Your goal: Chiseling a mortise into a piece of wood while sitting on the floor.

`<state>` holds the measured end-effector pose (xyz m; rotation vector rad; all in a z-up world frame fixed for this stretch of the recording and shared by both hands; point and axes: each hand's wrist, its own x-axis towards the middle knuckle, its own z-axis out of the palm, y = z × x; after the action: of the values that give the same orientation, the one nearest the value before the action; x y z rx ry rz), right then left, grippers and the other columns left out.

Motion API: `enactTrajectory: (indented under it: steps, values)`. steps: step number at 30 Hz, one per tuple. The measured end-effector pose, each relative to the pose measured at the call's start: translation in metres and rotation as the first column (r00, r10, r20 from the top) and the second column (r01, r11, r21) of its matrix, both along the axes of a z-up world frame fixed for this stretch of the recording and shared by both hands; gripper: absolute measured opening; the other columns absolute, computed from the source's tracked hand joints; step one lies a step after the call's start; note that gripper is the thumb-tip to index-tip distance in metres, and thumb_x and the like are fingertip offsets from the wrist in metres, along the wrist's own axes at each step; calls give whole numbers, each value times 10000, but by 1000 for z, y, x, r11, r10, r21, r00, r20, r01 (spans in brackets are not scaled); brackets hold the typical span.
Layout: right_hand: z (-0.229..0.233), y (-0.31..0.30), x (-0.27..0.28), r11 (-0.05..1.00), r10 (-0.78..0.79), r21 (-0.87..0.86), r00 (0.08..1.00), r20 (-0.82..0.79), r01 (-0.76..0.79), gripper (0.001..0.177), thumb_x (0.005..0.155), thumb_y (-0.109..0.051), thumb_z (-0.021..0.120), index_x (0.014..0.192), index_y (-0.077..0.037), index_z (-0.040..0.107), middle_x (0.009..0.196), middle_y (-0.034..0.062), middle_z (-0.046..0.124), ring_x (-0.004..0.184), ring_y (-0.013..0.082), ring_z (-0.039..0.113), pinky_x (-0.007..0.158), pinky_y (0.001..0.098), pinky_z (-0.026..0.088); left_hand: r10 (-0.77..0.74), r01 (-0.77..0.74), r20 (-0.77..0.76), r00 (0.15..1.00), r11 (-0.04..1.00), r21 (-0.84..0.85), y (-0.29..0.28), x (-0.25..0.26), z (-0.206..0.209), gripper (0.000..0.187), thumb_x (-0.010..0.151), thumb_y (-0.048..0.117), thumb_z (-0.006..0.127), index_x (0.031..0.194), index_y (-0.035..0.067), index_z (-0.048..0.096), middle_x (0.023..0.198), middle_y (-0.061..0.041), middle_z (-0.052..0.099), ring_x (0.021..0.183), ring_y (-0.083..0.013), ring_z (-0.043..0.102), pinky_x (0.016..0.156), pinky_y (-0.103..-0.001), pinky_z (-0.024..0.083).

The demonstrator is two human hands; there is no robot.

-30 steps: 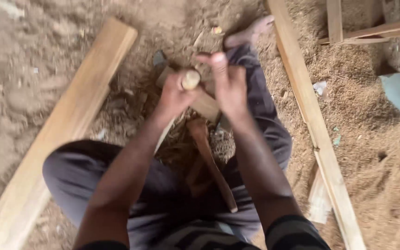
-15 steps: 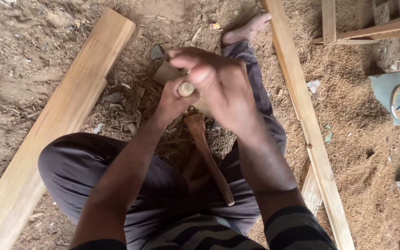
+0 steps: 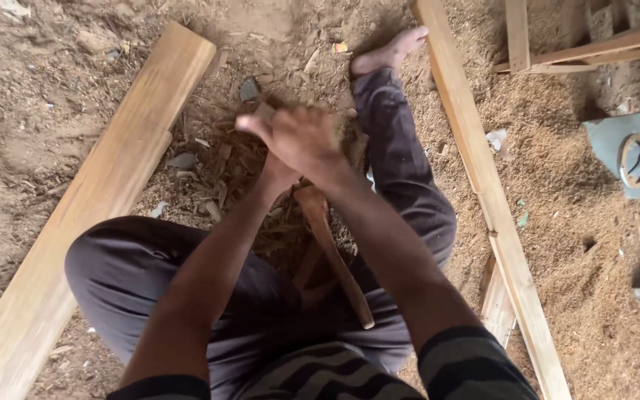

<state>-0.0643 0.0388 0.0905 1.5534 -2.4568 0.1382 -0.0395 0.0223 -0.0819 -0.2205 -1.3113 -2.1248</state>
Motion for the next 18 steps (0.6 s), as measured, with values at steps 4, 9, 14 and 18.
enactTrajectory:
  steps: [4,9,14,18]
  values:
    - [-17,19,-32,992,70,-116,974,216,-45,628,1055,-605,370,1012,-87,723,659,39,603,395,84,390,317,270,307,93,-77,116,989,988,-137,-22,-18,27,163,962,138,639,1084,34,608,933,-53,622,833,-165,622,731,-306,587]
    - [70,44,-44,922,213,-378,703,678,85,744,1086,-616,265,1214,-87,772,697,102,694,579,182,655,532,379,554,273,-185,264,925,931,-314,-34,20,158,195,874,64,770,1022,38,647,923,-16,701,843,-100,677,731,-279,569]
    - [107,46,-36,867,349,-488,575,740,101,765,1120,-632,285,1187,-36,760,1060,149,800,1051,248,775,988,441,608,223,-111,417,881,955,-276,-31,24,144,174,924,133,803,935,70,641,822,10,659,742,-94,647,654,-273,559]
    - [161,38,-20,877,389,-480,604,695,-14,785,1124,-633,262,1184,-4,728,1146,182,774,1179,284,727,1079,474,557,228,-118,350,908,944,-307,-23,19,130,186,909,172,813,959,76,661,857,14,683,773,-98,676,699,-265,587]
